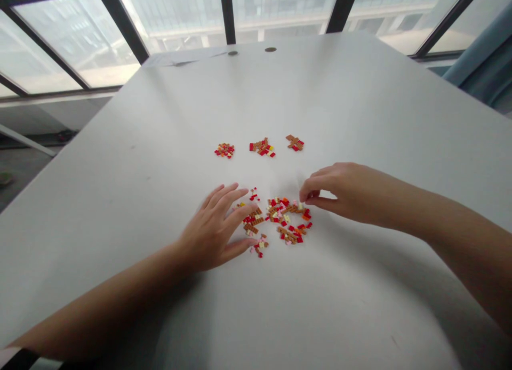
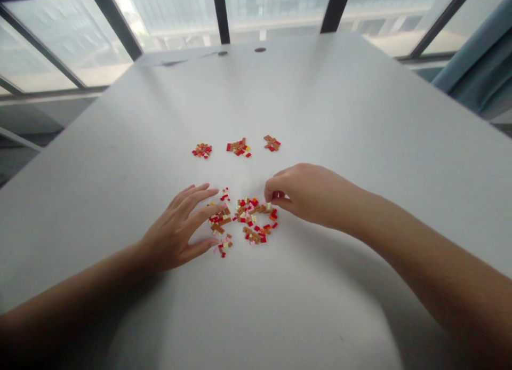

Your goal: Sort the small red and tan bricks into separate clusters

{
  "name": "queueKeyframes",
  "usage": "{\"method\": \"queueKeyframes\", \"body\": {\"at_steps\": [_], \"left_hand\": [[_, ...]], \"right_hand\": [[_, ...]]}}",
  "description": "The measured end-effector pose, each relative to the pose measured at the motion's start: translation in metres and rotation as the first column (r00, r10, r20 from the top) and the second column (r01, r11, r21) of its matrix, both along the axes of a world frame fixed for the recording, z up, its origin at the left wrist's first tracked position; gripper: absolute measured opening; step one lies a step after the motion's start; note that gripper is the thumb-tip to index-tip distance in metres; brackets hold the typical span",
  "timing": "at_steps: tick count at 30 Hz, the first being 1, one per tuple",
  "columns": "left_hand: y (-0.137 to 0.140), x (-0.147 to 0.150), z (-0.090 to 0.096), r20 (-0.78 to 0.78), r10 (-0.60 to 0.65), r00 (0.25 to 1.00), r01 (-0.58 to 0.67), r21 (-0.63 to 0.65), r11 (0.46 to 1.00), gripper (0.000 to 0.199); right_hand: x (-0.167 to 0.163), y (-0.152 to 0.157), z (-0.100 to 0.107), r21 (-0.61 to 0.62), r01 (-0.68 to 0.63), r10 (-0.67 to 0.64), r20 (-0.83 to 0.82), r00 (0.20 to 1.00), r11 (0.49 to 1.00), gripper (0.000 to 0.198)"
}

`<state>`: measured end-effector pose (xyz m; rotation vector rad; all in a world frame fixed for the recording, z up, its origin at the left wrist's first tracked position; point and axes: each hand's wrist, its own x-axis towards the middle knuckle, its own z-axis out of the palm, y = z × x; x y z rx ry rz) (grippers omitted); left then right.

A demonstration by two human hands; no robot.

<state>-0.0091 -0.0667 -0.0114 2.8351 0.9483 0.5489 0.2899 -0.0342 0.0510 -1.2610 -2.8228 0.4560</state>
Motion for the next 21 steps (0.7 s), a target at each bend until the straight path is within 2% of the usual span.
{"method": "queueKeyframes", "body": {"at_steps": [4, 7, 12, 16, 21], "left_hand": [[0.003, -0.001, 0.002, 0.002, -0.024, 1.000, 0.024, 0.008, 1.000, 0.049], [0.006, -0.001, 0.004, 0.012, -0.072, 0.997, 0.072, -0.003, 0.997, 0.060], [0.008, 0.003, 0.007, -0.010, -0.105, 0.994, 0.105, 0.009, 0.994, 0.082], [0.006, 0.005, 0.007, -0.028, -0.059, 0.998, 0.060, 0.052, 0.997, 0.081], [0.001, 0.011, 0.006, -0.036, 0.060, 0.998, -0.056, 0.096, 0.994, 0.074]], "right_hand": [[-0.011, -0.006, 0.006, -0.066, -0.033, 0.028, -0.070, 0.997, 0.997, 0.018], [-0.020, -0.010, 0.006, -0.104, -0.078, 0.068, -0.098, 0.993, 0.992, 0.018], [-0.030, -0.014, 0.000, 0.002, -0.126, 0.126, -0.075, 0.989, 0.992, 0.019], [-0.029, -0.014, 0.001, -0.037, -0.120, 0.116, -0.081, 0.990, 0.992, 0.016], [-0.025, -0.014, 0.008, -0.147, -0.114, 0.119, 0.029, 0.992, 0.983, 0.013]]}}
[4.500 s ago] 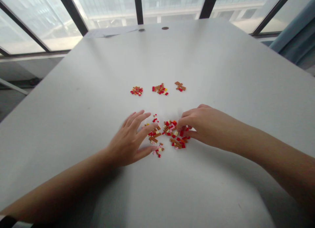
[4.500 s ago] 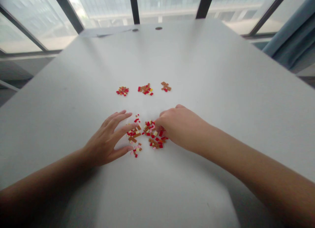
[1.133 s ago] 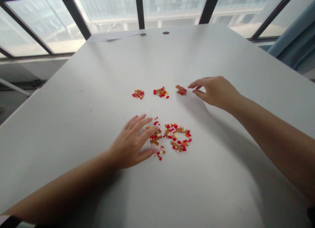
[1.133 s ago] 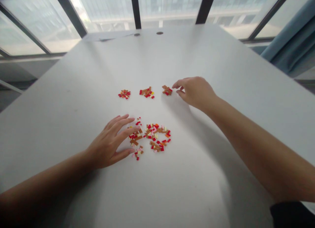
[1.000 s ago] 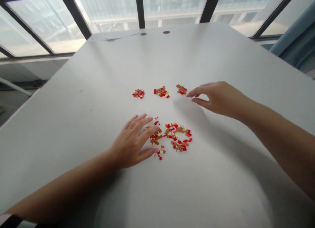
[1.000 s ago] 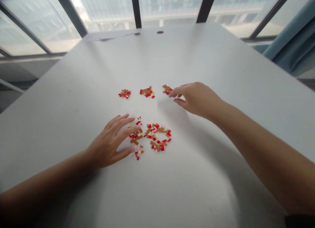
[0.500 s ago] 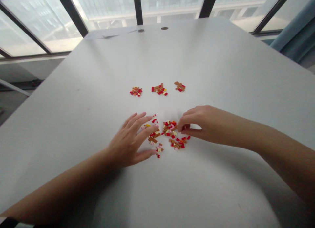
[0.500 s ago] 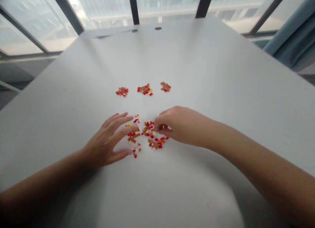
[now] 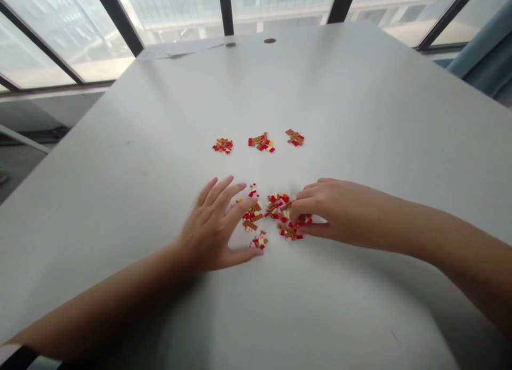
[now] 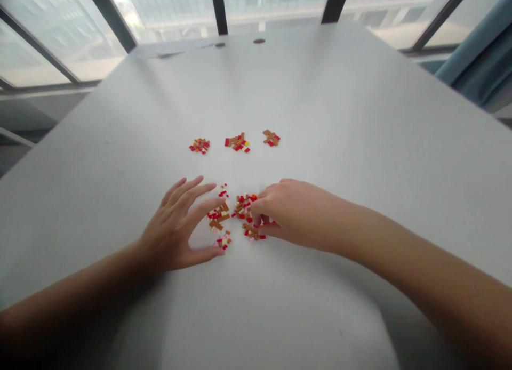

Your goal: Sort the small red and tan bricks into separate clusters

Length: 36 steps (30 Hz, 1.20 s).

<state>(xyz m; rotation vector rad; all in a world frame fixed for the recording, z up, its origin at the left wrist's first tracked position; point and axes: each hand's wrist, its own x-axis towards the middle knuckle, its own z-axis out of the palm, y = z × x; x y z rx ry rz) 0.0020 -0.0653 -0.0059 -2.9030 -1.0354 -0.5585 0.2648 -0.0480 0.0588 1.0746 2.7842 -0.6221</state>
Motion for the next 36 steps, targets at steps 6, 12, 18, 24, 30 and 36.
{"method": "queueKeyframes", "body": {"at_steps": [6, 12, 18, 24, 30, 36], "left_hand": [[-0.002, 0.006, -0.005, 0.022, 0.184, 0.983, -0.184, 0.023, 0.983, 0.064], [-0.002, 0.002, -0.006, 0.031, 0.202, 0.979, -0.203, 0.030, 0.979, 0.072], [-0.004, 0.000, -0.002, 0.002, 0.160, 0.987, -0.160, 0.022, 0.987, 0.083], [-0.006, 0.000, 0.000, -0.027, 0.151, 0.988, -0.152, -0.027, 0.988, 0.083], [-0.006, 0.001, 0.002, -0.027, 0.151, 0.988, -0.152, -0.044, 0.987, 0.083], [-0.006, 0.001, 0.003, -0.036, 0.151, 0.988, -0.152, -0.040, 0.988, 0.082]], "right_hand": [[0.004, 0.005, 0.001, 0.050, 0.048, -0.047, -0.020, 0.999, 0.998, 0.016], [0.011, 0.011, -0.006, 0.205, 0.052, -0.041, -0.058, 0.997, 0.977, 0.018], [0.008, 0.013, -0.014, 0.352, 0.044, 0.002, -0.131, 0.991, 0.935, 0.019], [0.013, 0.017, -0.021, 0.315, 0.010, 0.068, -0.233, 0.970, 0.949, 0.018], [0.012, 0.016, -0.027, 0.285, 0.002, 0.086, -0.296, 0.951, 0.959, 0.018], [0.013, 0.017, -0.028, 0.206, 0.014, 0.054, -0.322, 0.945, 0.979, 0.019]]}}
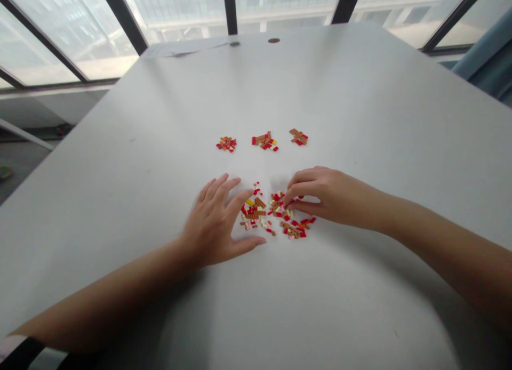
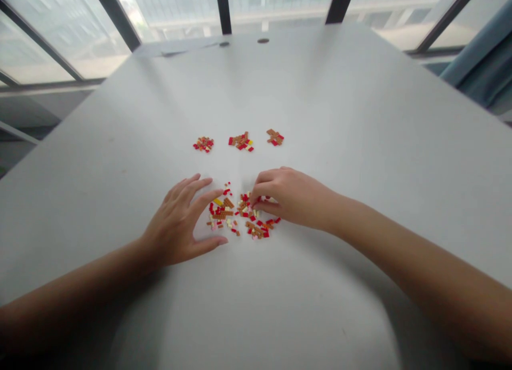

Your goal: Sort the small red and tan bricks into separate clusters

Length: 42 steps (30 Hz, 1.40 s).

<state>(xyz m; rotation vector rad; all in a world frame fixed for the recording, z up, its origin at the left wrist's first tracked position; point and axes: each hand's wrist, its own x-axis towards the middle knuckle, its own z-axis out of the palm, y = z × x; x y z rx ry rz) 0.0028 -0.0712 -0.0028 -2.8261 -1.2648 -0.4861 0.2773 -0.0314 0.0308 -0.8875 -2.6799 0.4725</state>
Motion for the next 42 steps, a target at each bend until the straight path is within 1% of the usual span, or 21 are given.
{"method": "queueKeyframes", "body": {"at_steps": [7, 10, 13, 15, 21, 30, 35, 39, 42], "left_hand": [[0.0005, -0.0009, 0.0001, 0.001, -0.009, 1.000, 0.009, 0.005, 1.000, 0.080], [-0.0005, -0.0016, -0.0020, -0.001, -0.005, 1.000, 0.005, 0.003, 1.000, 0.080], [-0.0017, -0.0025, -0.0043, -0.002, -0.007, 1.000, 0.007, 0.001, 1.000, 0.082], [-0.0019, -0.0029, -0.0049, -0.001, -0.009, 1.000, 0.009, 0.002, 1.000, 0.082], [-0.0012, -0.0034, -0.0035, -0.004, -0.014, 1.000, 0.014, -0.003, 1.000, 0.081], [-0.0022, -0.0037, -0.0036, 0.012, -0.012, 1.000, 0.013, -0.038, 0.999, 0.081], [-0.0017, -0.0040, -0.0059, 0.014, -0.006, 1.000, 0.007, -0.048, 0.999, 0.081], [-0.0012, -0.0036, -0.0069, 0.015, -0.001, 1.000, 0.001, -0.058, 0.998, 0.081], [-0.0007, -0.0033, -0.0058, 0.017, -0.005, 1.000, 0.006, -0.053, 0.999, 0.081]], "right_hand": [[-0.0012, -0.0006, -0.0008, -0.024, 0.013, -0.014, -0.035, 0.999, 1.000, 0.020], [-0.0006, 0.0000, 0.0010, 0.021, 0.043, -0.042, -0.039, 0.998, 0.999, 0.020], [0.0022, 0.0016, 0.0017, 0.081, 0.108, -0.106, -0.033, 0.994, 0.991, 0.022], [0.0041, 0.0029, 0.0002, 0.088, 0.114, -0.112, -0.023, 0.993, 0.990, 0.023], [0.0045, 0.0054, -0.0064, 0.068, 0.054, -0.053, -0.012, 0.999, 0.996, 0.026], [0.0063, 0.0055, -0.0025, 0.011, 0.085, -0.085, 0.024, 0.996, 0.996, 0.022], [0.0070, 0.0049, 0.0008, -0.004, 0.103, -0.103, -0.005, 0.995, 0.995, 0.017], [0.0061, 0.0046, 0.0025, -0.041, 0.075, -0.076, -0.023, 0.997, 0.996, 0.010], [0.0043, 0.0048, 0.0010, -0.072, 0.066, -0.066, -0.006, 0.998, 0.995, 0.009]]}}
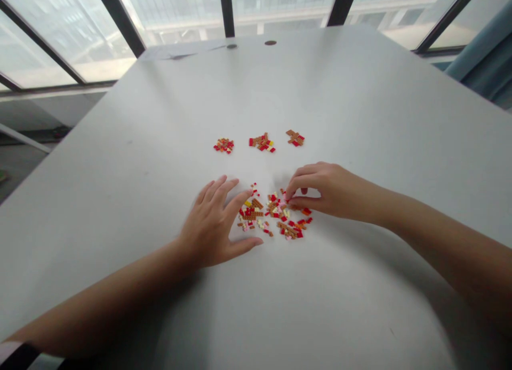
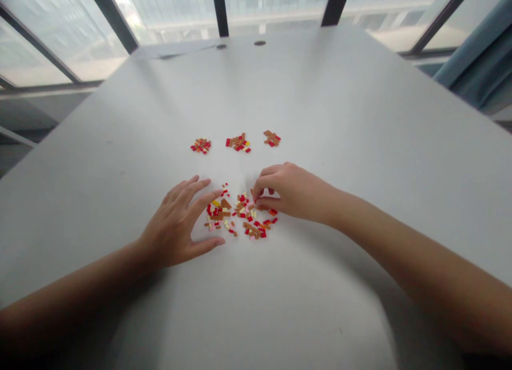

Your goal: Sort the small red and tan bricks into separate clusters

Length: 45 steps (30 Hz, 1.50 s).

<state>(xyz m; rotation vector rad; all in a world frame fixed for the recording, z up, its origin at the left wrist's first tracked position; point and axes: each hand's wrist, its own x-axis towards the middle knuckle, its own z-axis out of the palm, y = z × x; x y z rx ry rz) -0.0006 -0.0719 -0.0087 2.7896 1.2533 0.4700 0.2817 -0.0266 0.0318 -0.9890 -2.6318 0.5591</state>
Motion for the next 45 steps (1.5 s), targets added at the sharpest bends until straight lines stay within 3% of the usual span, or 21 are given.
{"method": "queueKeyframes", "body": {"at_steps": [7, 19, 25, 35, 45], "left_hand": [[0.000, -0.003, -0.001, -0.014, -0.009, 1.000, 0.009, 0.019, 1.000, 0.081], [-0.001, -0.005, -0.002, 0.003, -0.004, 1.000, 0.004, 0.006, 1.000, 0.082], [-0.001, -0.005, -0.003, -0.001, -0.014, 1.000, 0.014, 0.023, 1.000, 0.082], [0.000, -0.005, -0.002, -0.002, -0.001, 1.000, 0.001, 0.008, 1.000, 0.082], [0.002, -0.002, -0.002, -0.014, -0.020, 1.000, 0.020, 0.023, 1.000, 0.082]], "right_hand": [[0.003, 0.001, 0.006, 0.012, 0.035, -0.035, 0.007, 0.999, 0.999, 0.013], [0.008, 0.002, 0.009, -0.148, 0.017, 0.003, 0.132, 0.991, 0.989, 0.016], [0.009, 0.002, 0.012, -0.114, 0.033, -0.019, 0.122, 0.992, 0.993, 0.017], [0.011, 0.001, 0.014, -0.219, -0.045, 0.081, 0.160, 0.984, 0.975, 0.012], [0.003, -0.007, 0.017, -0.168, -0.029, 0.049, 0.111, 0.993, 0.985, 0.011]]}}
